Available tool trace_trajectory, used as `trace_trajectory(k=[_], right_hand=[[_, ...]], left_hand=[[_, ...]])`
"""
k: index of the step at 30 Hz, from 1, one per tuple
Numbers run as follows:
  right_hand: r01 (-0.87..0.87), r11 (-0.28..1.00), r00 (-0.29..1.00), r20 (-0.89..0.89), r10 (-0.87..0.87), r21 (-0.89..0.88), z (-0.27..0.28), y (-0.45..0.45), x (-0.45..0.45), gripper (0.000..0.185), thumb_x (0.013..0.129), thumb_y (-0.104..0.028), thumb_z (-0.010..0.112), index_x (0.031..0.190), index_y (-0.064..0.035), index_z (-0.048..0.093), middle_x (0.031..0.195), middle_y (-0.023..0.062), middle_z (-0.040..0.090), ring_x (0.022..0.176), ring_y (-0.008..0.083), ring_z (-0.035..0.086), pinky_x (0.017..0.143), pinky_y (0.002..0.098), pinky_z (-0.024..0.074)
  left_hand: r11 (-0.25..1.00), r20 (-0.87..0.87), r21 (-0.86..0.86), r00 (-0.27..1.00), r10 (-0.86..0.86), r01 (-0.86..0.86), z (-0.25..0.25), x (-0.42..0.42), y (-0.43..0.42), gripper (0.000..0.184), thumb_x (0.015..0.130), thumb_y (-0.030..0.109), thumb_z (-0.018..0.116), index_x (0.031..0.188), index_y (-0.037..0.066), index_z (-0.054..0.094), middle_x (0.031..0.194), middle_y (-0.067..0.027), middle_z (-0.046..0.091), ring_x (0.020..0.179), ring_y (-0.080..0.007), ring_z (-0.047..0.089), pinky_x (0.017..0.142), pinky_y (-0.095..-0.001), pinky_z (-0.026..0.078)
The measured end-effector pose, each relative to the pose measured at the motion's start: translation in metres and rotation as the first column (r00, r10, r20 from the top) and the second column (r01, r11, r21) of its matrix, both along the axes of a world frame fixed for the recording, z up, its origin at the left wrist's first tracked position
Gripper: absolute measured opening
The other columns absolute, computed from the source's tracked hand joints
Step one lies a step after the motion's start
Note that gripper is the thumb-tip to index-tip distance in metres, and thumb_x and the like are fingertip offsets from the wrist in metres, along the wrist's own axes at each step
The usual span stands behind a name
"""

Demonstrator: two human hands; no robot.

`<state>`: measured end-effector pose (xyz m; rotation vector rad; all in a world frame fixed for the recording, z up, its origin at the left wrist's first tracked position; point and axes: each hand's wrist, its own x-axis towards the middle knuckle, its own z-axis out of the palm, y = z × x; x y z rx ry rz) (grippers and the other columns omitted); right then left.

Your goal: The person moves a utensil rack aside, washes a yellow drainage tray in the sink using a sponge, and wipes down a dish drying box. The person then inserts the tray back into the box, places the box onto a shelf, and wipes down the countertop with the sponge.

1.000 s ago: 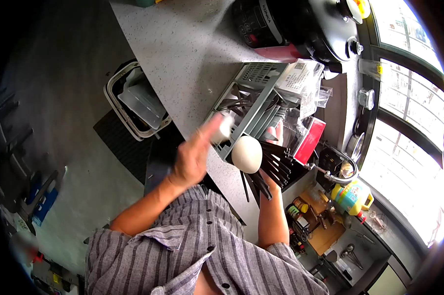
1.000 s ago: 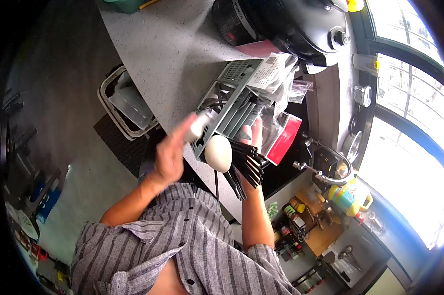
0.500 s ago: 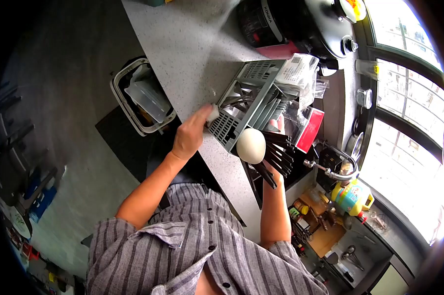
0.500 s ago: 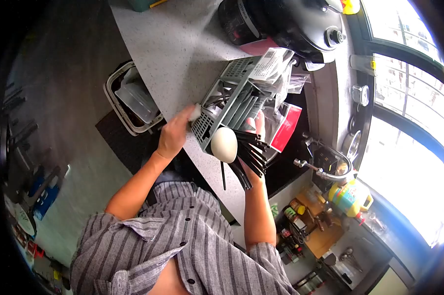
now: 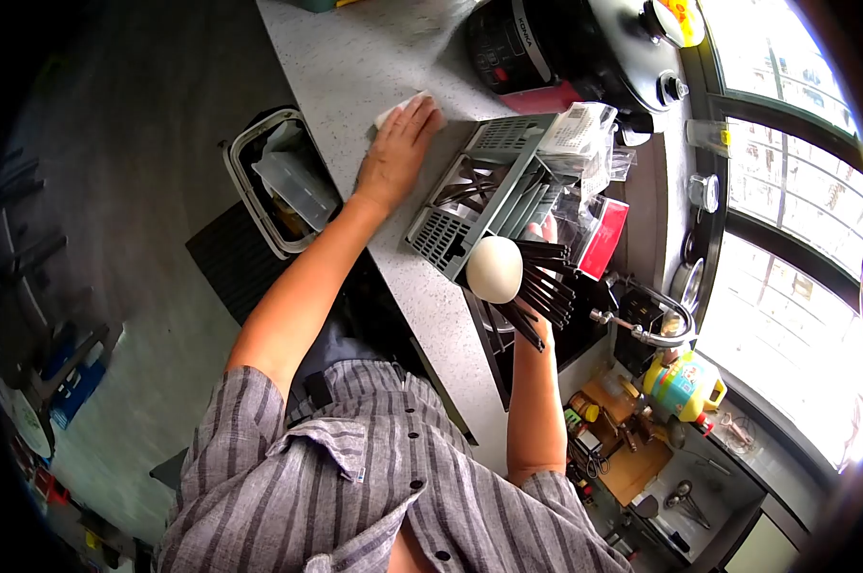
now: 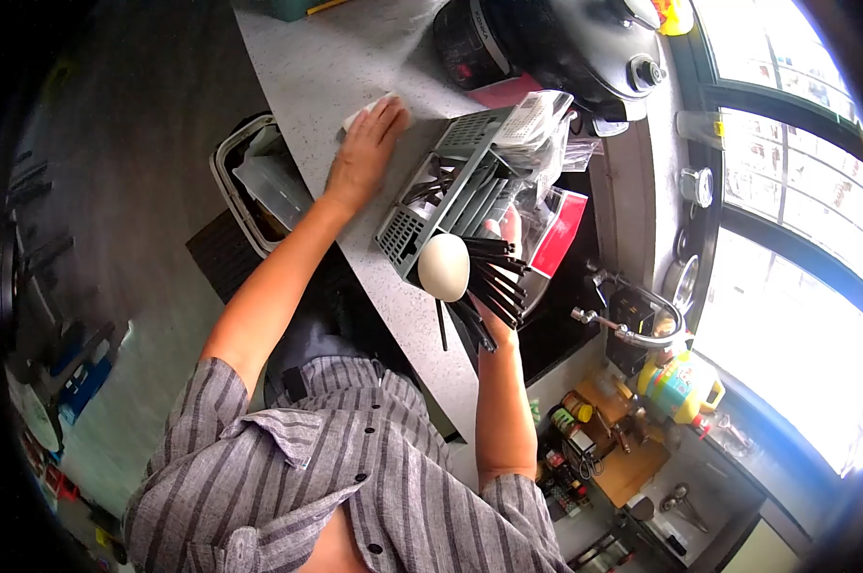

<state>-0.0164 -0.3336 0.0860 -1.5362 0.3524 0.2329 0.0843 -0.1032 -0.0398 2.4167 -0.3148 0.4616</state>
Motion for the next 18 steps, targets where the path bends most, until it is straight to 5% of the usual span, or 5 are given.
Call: trace_trajectory(k=[7,14,18], right_hand=[[0.046,0.996,0.993,0.113,-0.038,-0.072,0.011,0.011,0.009,0.064,0.078,-0.023,0.08,0.13,-0.0052,0.045,0.121,0.003,0.046,0.118,0.0111,0.044,0.114,0.038,0.0299],[0.017,0.997,0.992,0.125,-0.027,0.08,-0.007,-0.007,0.003,0.084,0.074,-0.031,0.084,0.142,-0.0081,0.04,0.137,0.0041,0.043,0.126,0.0134,0.043,0.116,0.0394,0.0285],[-0.001,0.997,0.993,0.114,-0.007,0.073,0.002,0.003,0.014,0.045,0.09,-0.009,0.07,0.127,-0.0095,0.044,0.113,0.0001,0.045,0.103,0.0091,0.046,0.104,0.0312,0.0377]], left_hand=[[0.993,-0.07,-0.057,0.991,-0.111,0.107,0.005,-0.007,0.012,0.056,0.083,-0.005,0.052,0.137,0.005,0.055,0.149,-0.014,0.046,0.143,-0.0315,0.039,0.119,-0.0454,0.032],[0.987,-0.113,0.022,0.981,-0.157,0.16,0.033,-0.057,0.016,0.059,0.077,0.001,0.064,0.136,0.006,0.057,0.143,-0.0171,0.05,0.135,-0.0336,0.046,0.113,-0.0442,0.037],[0.941,-0.243,-0.223,0.92,-0.307,0.255,0.051,-0.071,0.027,0.059,0.077,0.006,0.066,0.135,0.004,0.056,0.142,-0.0187,0.049,0.134,-0.0369,0.046,0.112,-0.0455,0.037]])
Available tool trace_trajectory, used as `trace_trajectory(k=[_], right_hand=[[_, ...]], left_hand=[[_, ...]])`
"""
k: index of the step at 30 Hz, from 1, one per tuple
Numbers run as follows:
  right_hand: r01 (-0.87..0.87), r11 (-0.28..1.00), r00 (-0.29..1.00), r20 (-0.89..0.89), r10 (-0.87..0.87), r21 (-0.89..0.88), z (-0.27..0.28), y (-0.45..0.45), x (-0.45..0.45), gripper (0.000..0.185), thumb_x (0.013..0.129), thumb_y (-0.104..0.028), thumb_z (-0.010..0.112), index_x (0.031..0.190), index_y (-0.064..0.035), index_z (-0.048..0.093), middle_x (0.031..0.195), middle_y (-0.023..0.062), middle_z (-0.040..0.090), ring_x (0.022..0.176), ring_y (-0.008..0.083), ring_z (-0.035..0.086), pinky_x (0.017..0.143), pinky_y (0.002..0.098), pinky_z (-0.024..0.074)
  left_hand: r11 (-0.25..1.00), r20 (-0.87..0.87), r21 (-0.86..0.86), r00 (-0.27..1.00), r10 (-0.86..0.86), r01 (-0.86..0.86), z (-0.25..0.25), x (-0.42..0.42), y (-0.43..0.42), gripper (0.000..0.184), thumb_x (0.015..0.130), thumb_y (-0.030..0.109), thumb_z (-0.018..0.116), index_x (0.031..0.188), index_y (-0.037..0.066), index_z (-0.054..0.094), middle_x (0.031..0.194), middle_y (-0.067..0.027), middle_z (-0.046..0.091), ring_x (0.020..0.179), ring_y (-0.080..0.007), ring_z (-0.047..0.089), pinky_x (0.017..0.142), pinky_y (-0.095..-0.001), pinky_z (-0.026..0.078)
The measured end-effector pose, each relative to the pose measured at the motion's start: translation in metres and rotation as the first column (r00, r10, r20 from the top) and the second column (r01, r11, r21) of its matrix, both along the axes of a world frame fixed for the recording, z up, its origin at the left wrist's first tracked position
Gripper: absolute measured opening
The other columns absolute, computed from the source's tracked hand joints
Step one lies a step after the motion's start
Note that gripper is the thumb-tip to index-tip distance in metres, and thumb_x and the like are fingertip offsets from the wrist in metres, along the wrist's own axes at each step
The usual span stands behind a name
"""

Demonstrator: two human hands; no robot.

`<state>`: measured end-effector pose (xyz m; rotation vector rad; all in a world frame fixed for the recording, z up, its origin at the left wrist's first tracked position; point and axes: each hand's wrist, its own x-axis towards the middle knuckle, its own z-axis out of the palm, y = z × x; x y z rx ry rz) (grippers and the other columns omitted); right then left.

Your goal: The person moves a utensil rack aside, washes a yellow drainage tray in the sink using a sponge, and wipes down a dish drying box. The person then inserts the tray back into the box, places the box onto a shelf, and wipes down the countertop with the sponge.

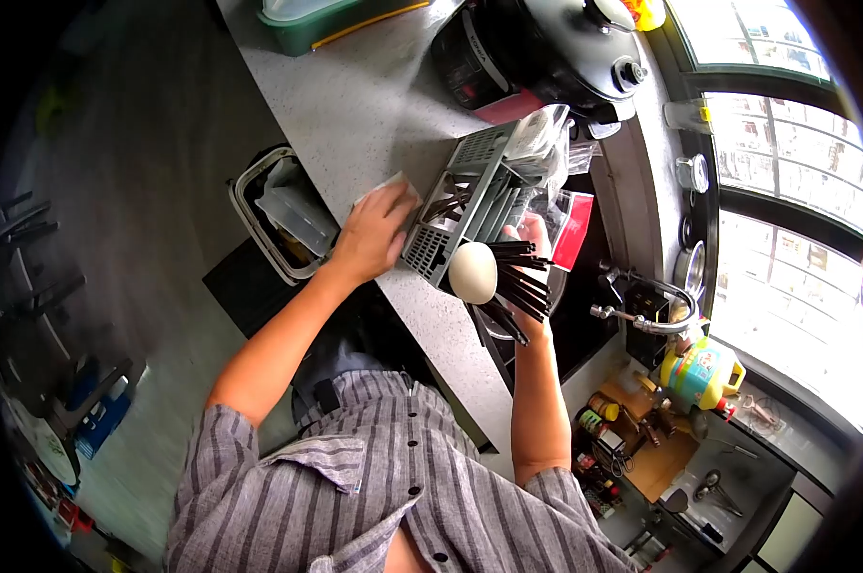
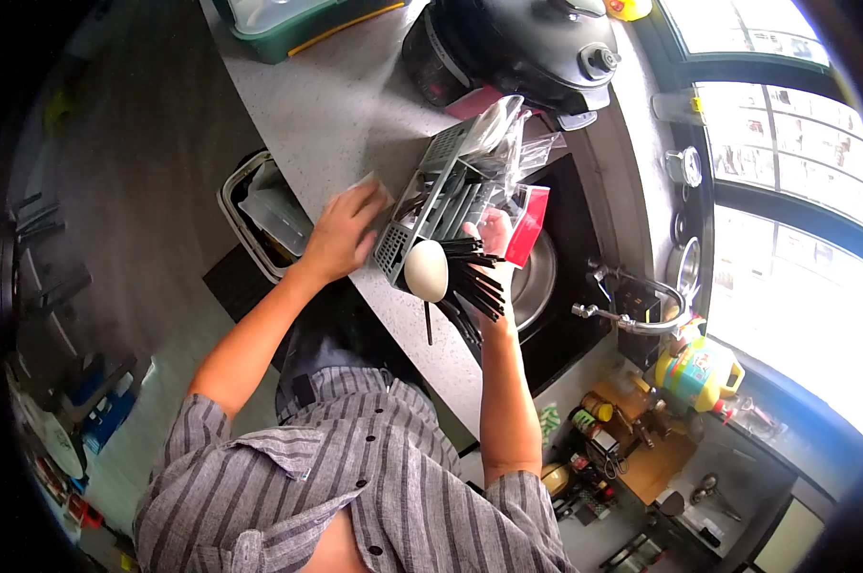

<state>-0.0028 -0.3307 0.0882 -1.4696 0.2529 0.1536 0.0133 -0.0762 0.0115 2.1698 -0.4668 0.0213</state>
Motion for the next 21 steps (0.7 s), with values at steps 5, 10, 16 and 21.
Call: trace_trajectory(k=[5,10,16,21], right_hand=[[0.069,0.985,0.997,0.037,-0.064,-0.159,0.022,0.019,0.005,0.036,0.094,-0.003,0.067,0.123,-0.0082,0.046,0.104,0.0009,0.047,0.094,0.0093,0.049,0.095,0.0284,0.0442],[0.012,0.991,0.991,0.137,0.006,-0.133,0.002,0.002,0.008,0.044,0.089,-0.007,0.071,0.125,-0.0067,0.046,0.113,0.0022,0.049,0.105,0.0137,0.053,0.1,0.0331,0.0435],[0.128,0.992,0.987,0.095,-0.127,-0.004,0.018,0.018,0.009,0.027,0.09,0.001,0.067,0.112,-0.0042,0.052,0.098,0.0003,0.054,0.092,0.0103,0.057,0.088,0.0281,0.0496],[0.054,0.994,0.99,0.134,-0.041,-0.098,-0.017,-0.006,0.011,0.027,0.087,-0.003,0.072,0.108,-0.0038,0.054,0.088,-0.0021,0.055,0.081,0.0089,0.059,0.076,0.0256,0.05]], left_hand=[[0.946,-0.255,-0.316,0.954,-0.157,0.072,0.026,-0.018,0.009,0.077,0.074,0.007,0.065,0.148,0.005,0.041,0.151,-0.0213,0.039,0.141,-0.041,0.037,0.118,-0.0451,0.031],[0.964,-0.31,-0.263,0.944,-0.109,0.025,0.023,-0.065,-0.025,0.116,0.066,0.026,0.085,0.158,0.008,0.016,0.157,-0.0235,0.026,0.145,-0.0425,0.03,0.119,-0.045,0.031],[0.896,-0.096,-0.322,0.952,0.289,-0.305,-0.005,-0.068,-0.077,0.109,0.056,0.013,0.093,0.147,0.007,0.032,0.146,-0.022,0.042,0.133,-0.0418,0.045,0.11,-0.0459,0.041],[0.876,-0.131,-0.372,0.951,0.279,-0.308,-0.012,-0.075,-0.081,0.108,0.055,0.012,0.091,0.147,0.008,0.035,0.145,-0.0224,0.046,0.129,-0.0428,0.051,0.108,-0.0446,0.045]])
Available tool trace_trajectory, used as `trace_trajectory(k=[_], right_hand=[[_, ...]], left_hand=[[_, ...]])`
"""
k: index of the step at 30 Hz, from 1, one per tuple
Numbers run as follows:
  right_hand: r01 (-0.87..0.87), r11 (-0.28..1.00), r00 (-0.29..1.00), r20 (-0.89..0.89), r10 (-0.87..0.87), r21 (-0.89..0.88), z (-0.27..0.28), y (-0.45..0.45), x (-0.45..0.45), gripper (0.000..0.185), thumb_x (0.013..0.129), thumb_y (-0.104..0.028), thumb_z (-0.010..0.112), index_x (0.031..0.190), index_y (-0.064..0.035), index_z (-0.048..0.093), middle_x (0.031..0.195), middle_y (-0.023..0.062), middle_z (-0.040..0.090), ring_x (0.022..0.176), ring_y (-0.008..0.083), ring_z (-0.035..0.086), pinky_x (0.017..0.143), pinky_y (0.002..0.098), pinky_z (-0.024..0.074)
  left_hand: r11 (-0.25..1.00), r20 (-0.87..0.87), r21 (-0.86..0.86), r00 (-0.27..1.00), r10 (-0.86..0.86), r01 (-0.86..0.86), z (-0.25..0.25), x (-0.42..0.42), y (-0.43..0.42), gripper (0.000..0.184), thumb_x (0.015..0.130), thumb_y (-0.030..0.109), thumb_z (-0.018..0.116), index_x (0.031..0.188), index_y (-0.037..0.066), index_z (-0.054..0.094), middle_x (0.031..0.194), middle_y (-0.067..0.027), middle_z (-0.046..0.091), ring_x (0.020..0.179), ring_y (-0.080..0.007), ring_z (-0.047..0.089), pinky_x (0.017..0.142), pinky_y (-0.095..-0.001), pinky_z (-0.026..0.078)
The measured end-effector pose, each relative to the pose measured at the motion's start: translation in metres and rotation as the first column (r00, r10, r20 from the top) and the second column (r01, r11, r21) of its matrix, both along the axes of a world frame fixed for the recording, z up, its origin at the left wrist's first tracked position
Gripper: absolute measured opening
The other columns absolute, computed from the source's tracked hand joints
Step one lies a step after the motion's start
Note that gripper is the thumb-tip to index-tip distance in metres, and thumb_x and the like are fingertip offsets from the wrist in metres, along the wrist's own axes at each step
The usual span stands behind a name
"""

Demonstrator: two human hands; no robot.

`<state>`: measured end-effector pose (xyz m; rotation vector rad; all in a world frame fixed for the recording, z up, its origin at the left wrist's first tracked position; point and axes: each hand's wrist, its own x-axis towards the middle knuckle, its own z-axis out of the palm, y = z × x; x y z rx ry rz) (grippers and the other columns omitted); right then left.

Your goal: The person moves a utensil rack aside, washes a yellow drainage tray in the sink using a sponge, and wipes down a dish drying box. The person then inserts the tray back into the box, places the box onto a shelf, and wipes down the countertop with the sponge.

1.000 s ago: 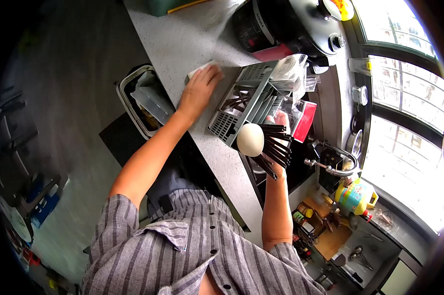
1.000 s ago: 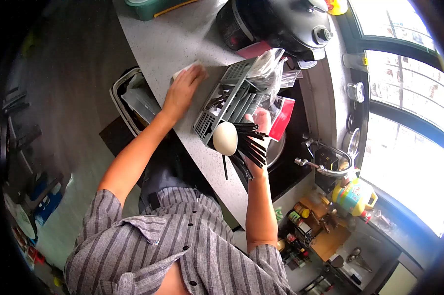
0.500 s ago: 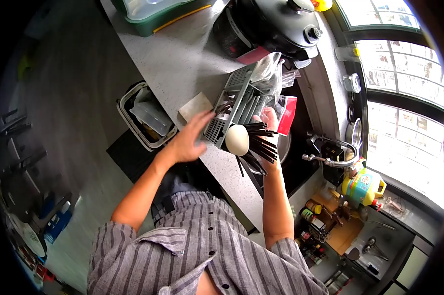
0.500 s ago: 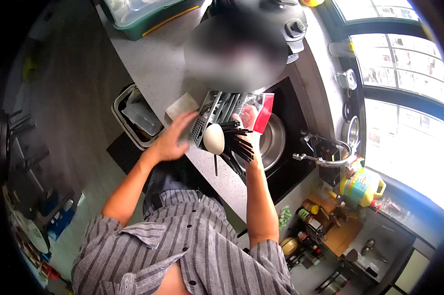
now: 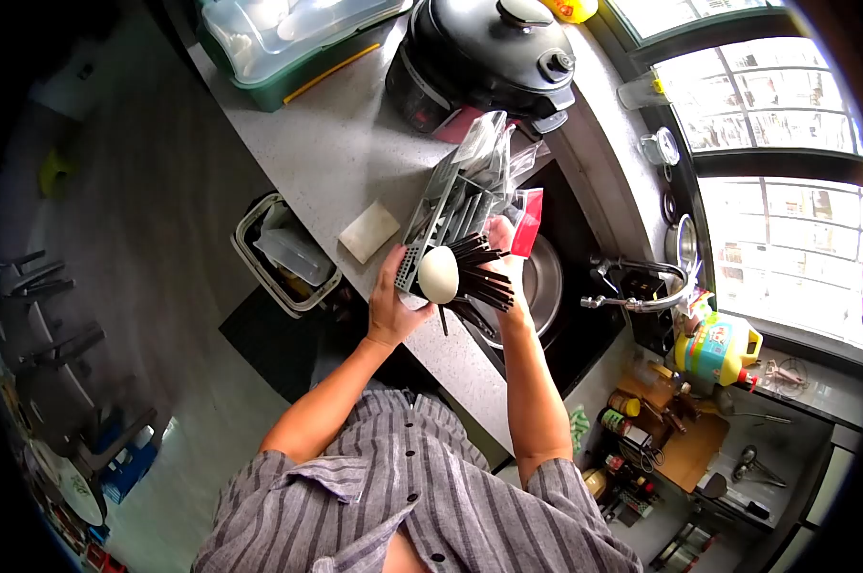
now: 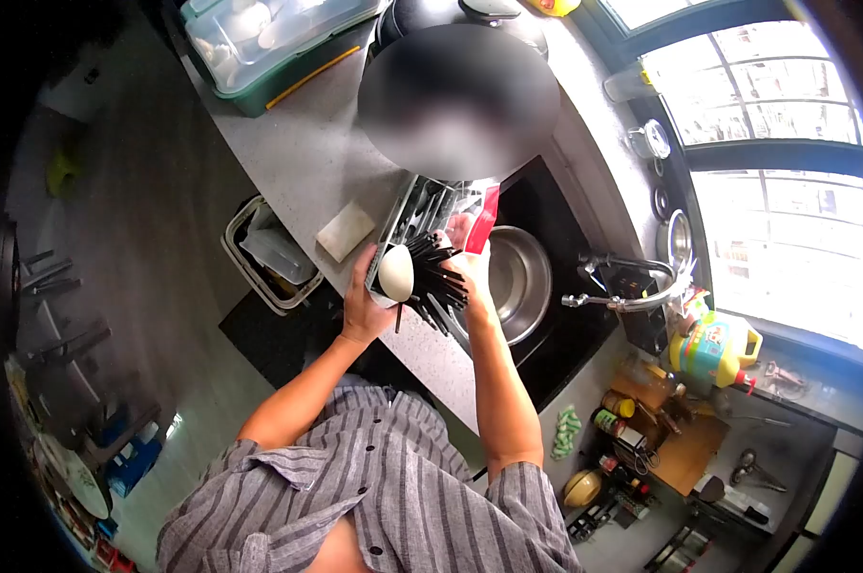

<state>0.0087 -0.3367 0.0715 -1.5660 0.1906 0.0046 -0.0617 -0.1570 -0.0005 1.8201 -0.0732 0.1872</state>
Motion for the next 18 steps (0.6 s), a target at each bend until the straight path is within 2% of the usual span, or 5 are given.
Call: trace_trajectory(k=[7,9,11,13,18], right_hand=[[-0.042,0.998,0.997,0.066,0.045,-0.041,0.014,0.008,-0.02,0.037,0.087,-0.008,0.076,0.117,-0.0052,0.054,0.101,-0.0019,0.056,0.09,0.0101,0.057,0.078,0.0277,0.0495],[0.107,0.986,0.993,-0.055,-0.101,0.124,0.021,0.021,-0.034,0.041,0.085,0.0,0.076,0.12,-0.0059,0.055,0.101,-0.0024,0.057,0.092,0.01,0.057,0.078,0.0272,0.05],[-0.065,0.904,0.995,0.099,0.026,0.422,-0.011,0.01,-0.036,0.043,0.085,0.004,0.074,0.122,-0.0061,0.055,0.102,-0.0016,0.057,0.093,0.0099,0.057,0.081,0.0276,0.0509],[0.023,0.993,0.988,0.149,-0.04,0.119,0.026,0.023,-0.045,0.042,0.086,0.005,0.072,0.122,-0.0058,0.054,0.104,-0.0011,0.056,0.095,0.0098,0.057,0.083,0.028,0.0513],[-0.125,0.941,0.99,0.108,0.096,0.314,0.105,0.025,-0.059,0.031,0.087,-0.001,0.073,0.113,-0.0047,0.056,0.097,-0.0035,0.056,0.089,0.0084,0.055,0.079,0.0256,0.0484]], left_hand=[[0.99,0.092,0.137,0.996,0.003,-0.016,0.028,-0.028,0.012,0.115,0.051,0.007,0.093,0.149,0.004,0.032,0.142,-0.0182,0.051,0.124,-0.0361,0.057,0.105,-0.0388,0.047],[0.989,0.077,0.145,0.997,0.023,-0.034,0.041,-0.036,0.019,0.115,0.051,0.007,0.094,0.149,0.004,0.033,0.142,-0.0184,0.051,0.125,-0.0372,0.056,0.106,-0.0392,0.045],[0.984,0.149,0.16,0.987,0.055,-0.078,0.051,-0.042,0.022,0.111,0.053,0.004,0.092,0.148,0.005,0.035,0.141,-0.0195,0.052,0.127,-0.0393,0.054,0.108,-0.0421,0.044],[0.984,0.162,0.169,0.987,0.021,-0.049,0.063,-0.051,0.031,0.107,0.056,0.013,0.093,0.147,0.005,0.038,0.146,-0.0224,0.046,0.133,-0.0425,0.048,0.111,-0.0456,0.041],[0.987,0.138,0.145,0.987,-0.083,0.063,0.104,-0.068,0.041,0.12,0.057,0.013,0.094,0.155,0.01,0.024,0.156,-0.0232,0.03,0.143,-0.0407,0.035,0.116,-0.0448,0.035]])
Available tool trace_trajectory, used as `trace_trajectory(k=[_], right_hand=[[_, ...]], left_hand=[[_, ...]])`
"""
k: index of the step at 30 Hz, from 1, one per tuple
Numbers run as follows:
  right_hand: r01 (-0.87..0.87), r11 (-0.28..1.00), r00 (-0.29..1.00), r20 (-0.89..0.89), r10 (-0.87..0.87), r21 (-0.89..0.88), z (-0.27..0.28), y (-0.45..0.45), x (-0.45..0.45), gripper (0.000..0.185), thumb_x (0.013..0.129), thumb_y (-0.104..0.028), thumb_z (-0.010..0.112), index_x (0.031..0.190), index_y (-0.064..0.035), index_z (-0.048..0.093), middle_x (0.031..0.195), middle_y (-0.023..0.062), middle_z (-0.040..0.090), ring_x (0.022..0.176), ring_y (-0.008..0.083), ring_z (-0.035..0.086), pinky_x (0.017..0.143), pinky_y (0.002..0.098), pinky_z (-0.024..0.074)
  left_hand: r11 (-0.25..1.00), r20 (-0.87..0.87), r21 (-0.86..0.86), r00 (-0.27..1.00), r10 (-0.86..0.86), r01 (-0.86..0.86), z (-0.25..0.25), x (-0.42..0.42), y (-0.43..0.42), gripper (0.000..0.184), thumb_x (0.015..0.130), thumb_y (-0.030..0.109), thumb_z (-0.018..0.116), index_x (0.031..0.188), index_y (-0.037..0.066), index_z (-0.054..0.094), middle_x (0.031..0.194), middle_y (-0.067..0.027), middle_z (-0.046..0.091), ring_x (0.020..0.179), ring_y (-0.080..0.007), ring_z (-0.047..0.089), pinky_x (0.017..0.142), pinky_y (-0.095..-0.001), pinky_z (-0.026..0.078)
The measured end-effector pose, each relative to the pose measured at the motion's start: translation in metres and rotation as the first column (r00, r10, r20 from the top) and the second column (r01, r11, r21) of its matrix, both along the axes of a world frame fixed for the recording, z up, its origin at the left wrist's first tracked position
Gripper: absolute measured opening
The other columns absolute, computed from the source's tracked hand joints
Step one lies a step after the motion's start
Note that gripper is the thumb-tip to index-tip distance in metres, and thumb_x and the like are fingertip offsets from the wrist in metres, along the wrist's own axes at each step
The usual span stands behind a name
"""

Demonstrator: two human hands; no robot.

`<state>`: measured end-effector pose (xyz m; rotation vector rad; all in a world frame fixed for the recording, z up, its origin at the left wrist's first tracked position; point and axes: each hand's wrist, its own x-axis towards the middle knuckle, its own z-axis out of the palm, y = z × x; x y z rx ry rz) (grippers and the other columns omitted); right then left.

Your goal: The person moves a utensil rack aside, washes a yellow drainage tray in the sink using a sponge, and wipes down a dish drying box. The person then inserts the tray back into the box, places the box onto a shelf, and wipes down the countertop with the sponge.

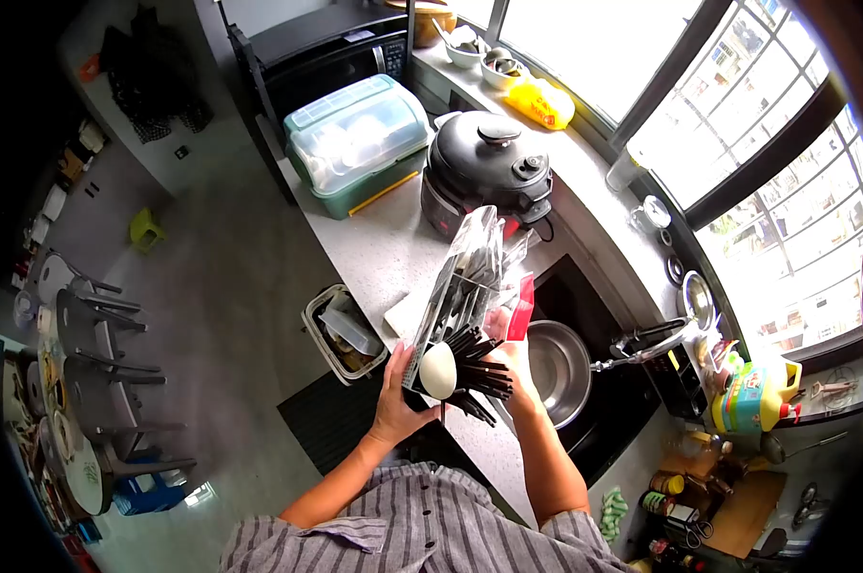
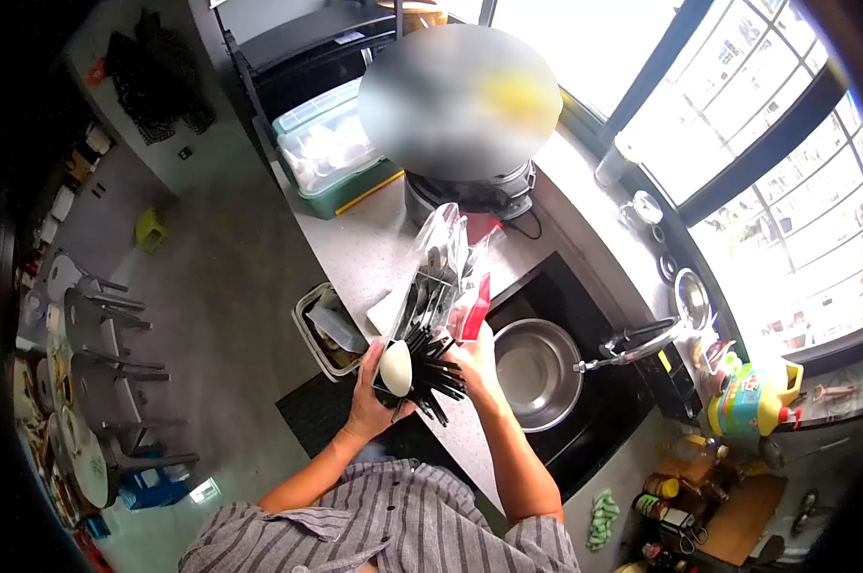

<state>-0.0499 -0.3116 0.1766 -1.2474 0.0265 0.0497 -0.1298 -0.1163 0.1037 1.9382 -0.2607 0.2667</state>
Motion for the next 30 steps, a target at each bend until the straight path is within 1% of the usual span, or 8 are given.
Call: trace_trajectory(k=[3,5,6,8,12,15,24,30], right_hand=[[-0.035,0.999,0.997,0.066,0.034,0.018,0.019,-0.002,0.003,0.025,0.088,-0.003,0.072,0.107,-0.0049,0.057,0.092,-0.0042,0.055,0.084,0.0075,0.055,0.075,0.0249,0.0473],[-0.05,0.987,0.975,0.205,0.081,-0.153,-0.018,-0.021,0.012,0.021,0.088,-0.005,0.073,0.103,-0.0053,0.057,0.089,-0.0044,0.055,0.081,0.0068,0.055,0.073,0.0243,0.0469],[-0.142,0.989,0.985,0.094,0.144,-0.033,-0.018,-0.027,0.011,0.02,0.088,-0.007,0.073,0.1,-0.0052,0.057,0.086,-0.0048,0.055,0.077,0.006,0.054,0.068,0.024,0.0452],[-0.231,0.947,0.955,-0.136,0.265,0.225,-0.018,-0.04,0.009,0.018,0.088,-0.011,0.073,0.096,-0.0051,0.058,0.079,-0.0056,0.056,0.069,0.0045,0.052,0.058,0.0234,0.0417],[-0.089,0.987,0.995,0.029,0.093,-0.134,0.056,-0.019,-0.017,0.011,0.089,-0.011,0.068,0.091,-0.0049,0.06,0.08,-0.0054,0.059,0.069,0.0029,0.052,0.057,0.0232,0.0406],[-0.168,0.965,0.981,0.06,0.184,-0.2,0.047,-0.034,-0.017,0.015,0.088,-0.012,0.069,0.097,-0.003,0.06,0.087,-0.0026,0.061,0.077,0.0054,0.055,0.066,0.0258,0.0459],[-0.234,0.917,0.962,0.057,0.266,-0.322,0.102,-0.059,-0.02,0.026,0.088,-0.013,0.068,0.108,-0.0004,0.058,0.087,-0.0035,0.057,0.076,0.0061,0.054,0.066,0.026,0.0456],[-0.204,0.857,0.961,0.07,0.267,-0.473,0.09,-0.069,-0.001,0.049,0.086,-0.013,0.078,0.128,-0.0002,0.056,0.107,0.0028,0.062,0.098,0.0127,0.058,0.088,0.0276,0.0479]], left_hand=[[0.867,-0.234,-0.482,0.935,-0.267,0.127,-0.003,-0.009,0.01,0.118,0.074,0.032,0.085,0.161,0.018,0.007,0.161,-0.019,0.024,0.148,-0.0341,0.028,0.115,-0.0446,0.033],[0.585,-0.418,-0.806,0.782,-0.463,-0.085,0.014,-0.013,0.02,0.111,0.083,0.047,0.076,0.162,0.019,0.003,0.161,-0.0178,0.025,0.147,-0.0322,0.031,0.113,-0.0444,0.036],[0.344,-0.249,-0.938,0.771,-0.586,-0.042,-0.011,-0.012,0.025,0.099,0.09,0.065,0.056,0.162,0.02,0.005,0.161,-0.0173,0.025,0.145,-0.0292,0.034,0.11,-0.0431,0.038],[0.374,-0.433,-0.897,0.638,-0.636,-0.236,-0.011,0.011,0.015,0.084,0.096,0.069,0.04,0.157,0.014,0.023,0.148,-0.0173,0.045,0.134,-0.0289,0.049,0.107,-0.0474,0.042],[0.297,-0.411,-0.909,0.508,-0.757,-0.292,-0.001,0.037,-0.02,0.071,0.1,0.066,0.031,0.134,0.009,0.057,0.116,-0.0132,0.068,0.106,-0.0287,0.068,0.091,-0.0468,0.055],[0.154,-0.274,-0.942,0.42,-0.865,-0.299,-0.008,0.051,-0.04,0.073,0.1,0.065,0.033,0.139,0.008,0.055,0.126,-0.0145,0.067,0.111,-0.0285,0.067,0.101,-0.0469,0.052],[0.208,-0.288,-0.956,0.51,-0.81,-0.21,-0.007,0.029,-0.07,0.066,0.099,0.064,0.044,0.137,0.011,0.056,0.125,-0.0099,0.067,0.114,-0.0229,0.065,0.1,-0.0426,0.053],[0.247,-0.353,-0.935,0.604,-0.715,-0.255,0.042,0.028,-0.052,0.062,0.102,0.063,0.038,0.126,0.012,0.063,0.113,-0.0081,0.07,0.102,-0.0219,0.069,0.093,-0.0405,0.055]])
